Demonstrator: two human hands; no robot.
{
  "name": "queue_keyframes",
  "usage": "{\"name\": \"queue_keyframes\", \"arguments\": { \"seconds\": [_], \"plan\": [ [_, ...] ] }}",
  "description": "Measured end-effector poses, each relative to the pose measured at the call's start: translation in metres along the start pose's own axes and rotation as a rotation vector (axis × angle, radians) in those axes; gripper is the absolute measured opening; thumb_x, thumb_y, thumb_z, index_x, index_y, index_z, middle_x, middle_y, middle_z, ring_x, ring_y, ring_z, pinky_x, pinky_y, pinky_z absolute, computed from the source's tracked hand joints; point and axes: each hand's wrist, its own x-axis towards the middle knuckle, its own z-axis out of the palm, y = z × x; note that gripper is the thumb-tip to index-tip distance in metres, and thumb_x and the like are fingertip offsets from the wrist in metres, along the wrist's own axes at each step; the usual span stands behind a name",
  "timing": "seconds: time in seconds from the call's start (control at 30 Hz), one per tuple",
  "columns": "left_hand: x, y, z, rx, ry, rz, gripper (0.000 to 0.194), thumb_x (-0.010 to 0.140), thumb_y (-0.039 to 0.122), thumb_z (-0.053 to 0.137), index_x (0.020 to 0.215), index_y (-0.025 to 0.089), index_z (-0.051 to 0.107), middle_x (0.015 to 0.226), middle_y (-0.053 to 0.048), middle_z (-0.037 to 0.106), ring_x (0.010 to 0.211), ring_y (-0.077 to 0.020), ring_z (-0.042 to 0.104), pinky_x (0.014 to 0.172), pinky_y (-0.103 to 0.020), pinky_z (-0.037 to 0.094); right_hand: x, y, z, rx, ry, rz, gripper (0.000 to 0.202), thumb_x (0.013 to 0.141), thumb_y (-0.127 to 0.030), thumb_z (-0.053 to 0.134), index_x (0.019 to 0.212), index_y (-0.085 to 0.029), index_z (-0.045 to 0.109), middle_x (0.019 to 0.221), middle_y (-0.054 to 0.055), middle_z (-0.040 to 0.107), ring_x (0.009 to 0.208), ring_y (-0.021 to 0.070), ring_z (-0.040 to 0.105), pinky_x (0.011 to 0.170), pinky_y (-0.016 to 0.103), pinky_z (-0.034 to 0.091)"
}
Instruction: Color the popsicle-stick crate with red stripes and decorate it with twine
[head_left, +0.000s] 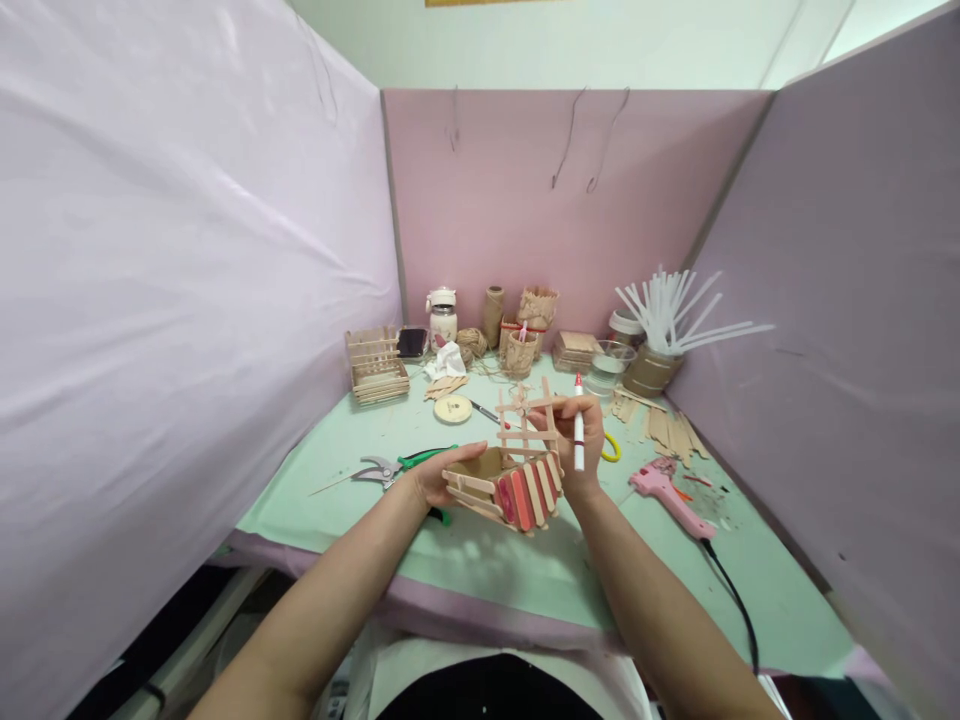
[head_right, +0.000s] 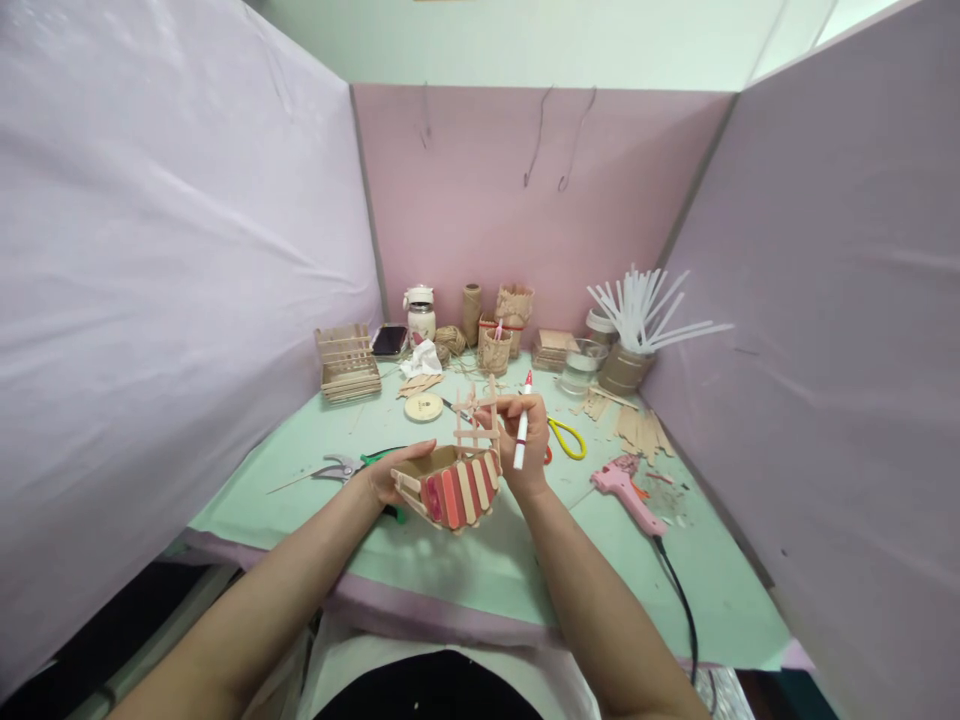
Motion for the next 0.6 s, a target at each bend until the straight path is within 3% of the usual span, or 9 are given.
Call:
{"name": "queue_keyframes", "arguments": {
  "seconds": [0.07,0.17,0.27,0.4,0.5,0.6],
  "plan": [
    [-0.001,0.0,0.001,0.012,0.009,0.006,0.06,0.082,0.048,0.06,0.13,0.012,0.053,0.104,-0.011,0.073,0.095,-0.0232,0.07,0.088,-0.036,0.05,0.001,0.001,-0.001,-0.054,0.062,-0.03,0.037,0.075,-0.025,0.071,0.078,-0.025,0.035,0.074,-0.004,0.066,0.065,0.012,0.062,0.063,0.027,0.048],
    [-0.002,0.002,0.003,0.028,0.029,0.021,0.06,0.082,0.049,0.061,0.129,0.013,0.053,0.107,-0.011,0.073,0.099,-0.0237,0.069,0.089,-0.036,0.05,0.013,0.005,-0.012,-0.098,0.287,-0.065,0.033,0.076,-0.026,0.068,0.081,-0.025,0.035,0.072,-0.006,0.062,0.068,0.0103,0.059,0.068,0.027,0.048],
    [-0.004,0.004,0.006,0.058,0.066,0.025,0.057,0.08,0.051,0.063,0.123,0.013,0.057,0.107,-0.011,0.073,0.097,-0.0234,0.069,0.087,-0.035,0.051,0.034,0.01,-0.037,-0.025,0.569,-0.055,0.032,0.071,-0.024,0.065,0.081,-0.025,0.034,0.068,-0.011,0.052,0.061,0.0068,0.053,0.066,0.022,0.046],
    [-0.004,0.006,0.009,0.169,0.128,0.061,0.055,0.073,0.052,0.07,0.111,0.012,0.061,0.104,-0.013,0.072,0.092,-0.0231,0.069,0.084,-0.035,0.051,0.058,0.012,-0.076,0.123,0.823,0.08,0.032,0.067,-0.018,0.059,0.08,-0.025,0.031,0.059,-0.014,0.038,0.049,0.0047,0.04,0.054,0.017,0.039],
    [-0.004,0.008,0.016,0.272,0.201,0.145,0.053,0.071,0.051,0.073,0.107,0.015,0.06,0.106,-0.013,0.069,0.092,-0.0232,0.068,0.084,-0.037,0.051,0.065,0.01,-0.095,0.145,0.89,0.138,0.029,0.067,-0.016,0.056,0.077,-0.025,0.03,0.053,-0.015,0.031,0.044,0.0049,0.032,0.048,0.016,0.035],
    [-0.004,0.011,0.025,0.402,0.342,0.227,0.049,0.074,0.052,0.071,0.108,0.019,0.057,0.109,-0.01,0.066,0.1,-0.0224,0.064,0.081,-0.033,0.051,0.065,0.006,-0.102,0.087,0.851,0.072,0.028,0.069,-0.02,0.06,0.078,-0.025,0.033,0.049,-0.016,0.03,0.041,0.0053,0.031,0.047,0.018,0.036]
  ]
}}
